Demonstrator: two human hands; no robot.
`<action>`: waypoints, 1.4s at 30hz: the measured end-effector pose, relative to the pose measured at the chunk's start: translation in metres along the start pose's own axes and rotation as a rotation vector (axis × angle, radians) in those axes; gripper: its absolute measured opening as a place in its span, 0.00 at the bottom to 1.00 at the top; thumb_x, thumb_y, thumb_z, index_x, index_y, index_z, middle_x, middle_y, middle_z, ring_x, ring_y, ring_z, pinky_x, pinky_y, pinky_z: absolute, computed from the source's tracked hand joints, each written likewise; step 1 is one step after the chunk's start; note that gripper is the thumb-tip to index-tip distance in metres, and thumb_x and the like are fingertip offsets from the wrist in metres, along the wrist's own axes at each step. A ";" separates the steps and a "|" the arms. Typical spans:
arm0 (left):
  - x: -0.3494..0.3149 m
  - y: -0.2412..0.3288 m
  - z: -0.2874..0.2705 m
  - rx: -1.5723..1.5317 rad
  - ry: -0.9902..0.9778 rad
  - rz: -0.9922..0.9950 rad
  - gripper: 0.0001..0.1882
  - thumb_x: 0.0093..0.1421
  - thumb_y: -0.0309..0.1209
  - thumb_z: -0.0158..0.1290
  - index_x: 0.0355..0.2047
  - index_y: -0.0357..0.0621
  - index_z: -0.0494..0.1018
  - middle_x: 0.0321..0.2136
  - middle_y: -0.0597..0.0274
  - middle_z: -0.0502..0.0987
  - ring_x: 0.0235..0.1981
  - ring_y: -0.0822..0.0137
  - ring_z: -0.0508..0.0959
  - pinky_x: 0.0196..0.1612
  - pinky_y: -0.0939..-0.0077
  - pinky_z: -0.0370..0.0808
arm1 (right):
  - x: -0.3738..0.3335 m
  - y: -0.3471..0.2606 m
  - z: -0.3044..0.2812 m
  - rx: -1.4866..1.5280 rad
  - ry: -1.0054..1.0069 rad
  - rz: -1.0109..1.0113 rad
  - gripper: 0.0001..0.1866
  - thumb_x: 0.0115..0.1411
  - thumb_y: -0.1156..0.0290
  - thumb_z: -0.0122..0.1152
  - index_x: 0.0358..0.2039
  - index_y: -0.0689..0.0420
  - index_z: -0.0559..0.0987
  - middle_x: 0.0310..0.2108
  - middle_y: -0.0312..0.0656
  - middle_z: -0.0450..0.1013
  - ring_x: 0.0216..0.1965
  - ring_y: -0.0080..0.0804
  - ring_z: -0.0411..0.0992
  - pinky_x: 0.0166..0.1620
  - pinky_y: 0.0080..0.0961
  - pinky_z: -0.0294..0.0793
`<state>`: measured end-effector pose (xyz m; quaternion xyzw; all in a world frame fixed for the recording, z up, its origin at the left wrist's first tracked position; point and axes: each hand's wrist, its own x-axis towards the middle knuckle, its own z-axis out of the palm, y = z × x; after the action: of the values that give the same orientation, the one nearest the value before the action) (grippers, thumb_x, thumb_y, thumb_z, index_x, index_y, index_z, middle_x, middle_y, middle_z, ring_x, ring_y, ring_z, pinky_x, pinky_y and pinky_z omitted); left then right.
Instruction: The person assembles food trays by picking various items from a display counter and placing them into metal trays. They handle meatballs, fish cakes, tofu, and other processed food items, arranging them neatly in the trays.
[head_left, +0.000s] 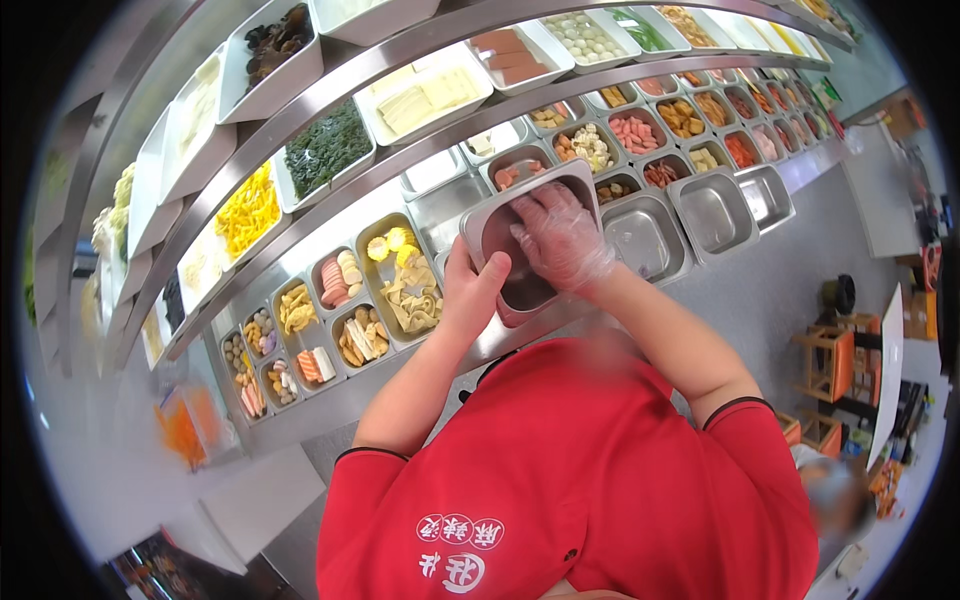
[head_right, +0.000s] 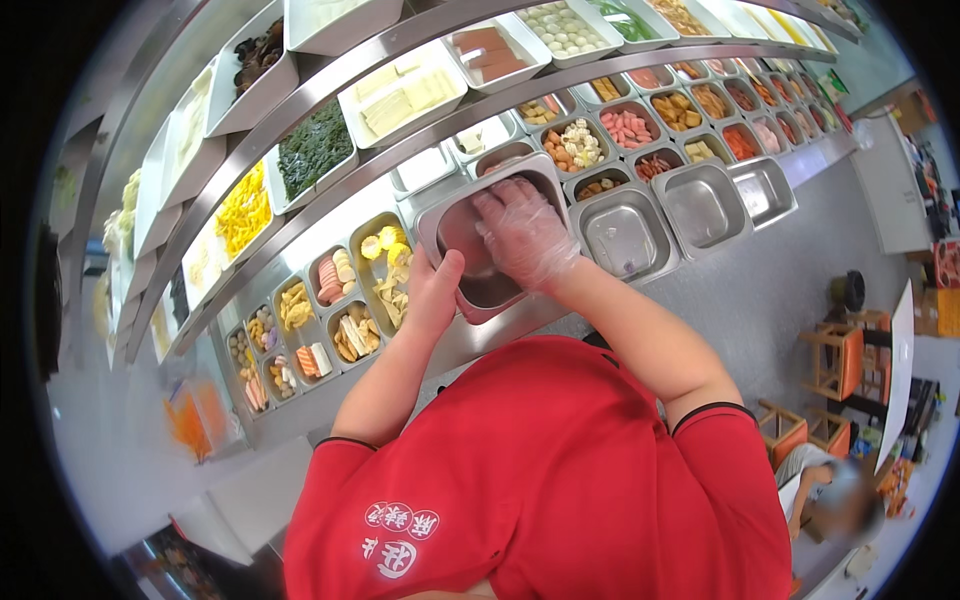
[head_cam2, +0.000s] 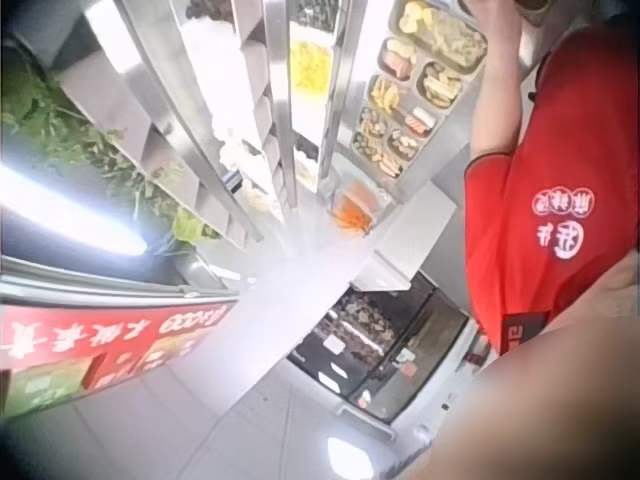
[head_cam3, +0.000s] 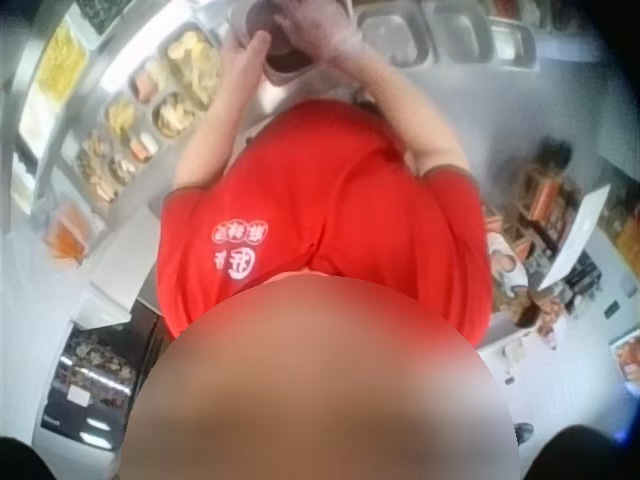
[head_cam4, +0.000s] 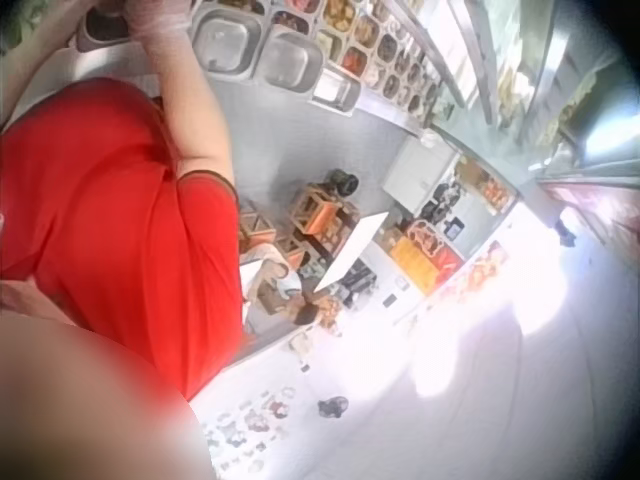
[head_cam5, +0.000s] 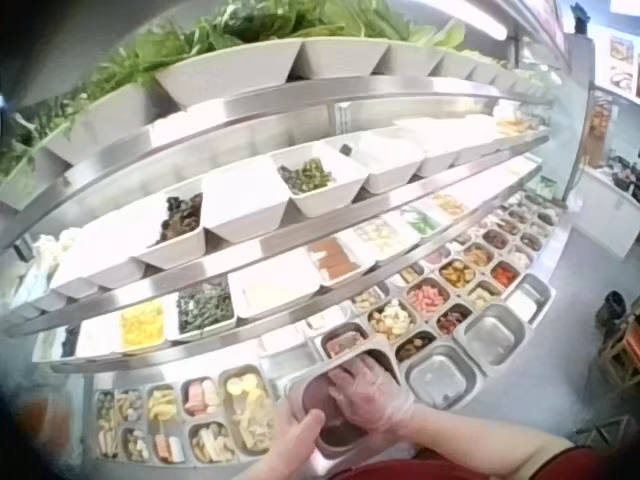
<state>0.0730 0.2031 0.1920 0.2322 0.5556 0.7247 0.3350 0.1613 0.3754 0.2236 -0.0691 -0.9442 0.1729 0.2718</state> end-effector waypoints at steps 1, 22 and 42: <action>-0.002 0.002 0.011 0.025 0.012 0.037 0.29 0.68 0.37 0.62 0.63 0.37 0.67 0.54 0.57 0.77 0.54 0.68 0.77 0.58 0.68 0.75 | -0.001 0.006 -0.008 0.006 -0.096 -0.168 0.24 0.55 0.71 0.65 0.53 0.61 0.79 0.56 0.51 0.73 0.60 0.55 0.69 0.64 0.47 0.72; -0.015 -0.032 0.260 0.227 0.347 0.109 0.40 0.63 0.29 0.65 0.71 0.36 0.57 0.59 0.55 0.73 0.59 0.65 0.76 0.62 0.66 0.74 | -0.110 0.176 -0.127 0.368 -0.205 -0.136 0.28 0.60 0.79 0.54 0.62 0.71 0.70 0.59 0.63 0.69 0.60 0.64 0.69 0.65 0.49 0.72; 0.001 -0.025 0.255 0.419 0.265 0.279 0.43 0.59 0.36 0.70 0.69 0.36 0.61 0.57 0.53 0.74 0.58 0.62 0.76 0.60 0.63 0.75 | -0.081 0.180 -0.150 0.337 -0.336 -0.402 0.15 0.57 0.75 0.62 0.46 0.61 0.82 0.50 0.51 0.75 0.52 0.55 0.74 0.58 0.44 0.76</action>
<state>0.2585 0.3734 0.2375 0.2739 0.6948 0.6572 0.1010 0.3171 0.5682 0.2369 0.1945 -0.9287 0.2787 0.1484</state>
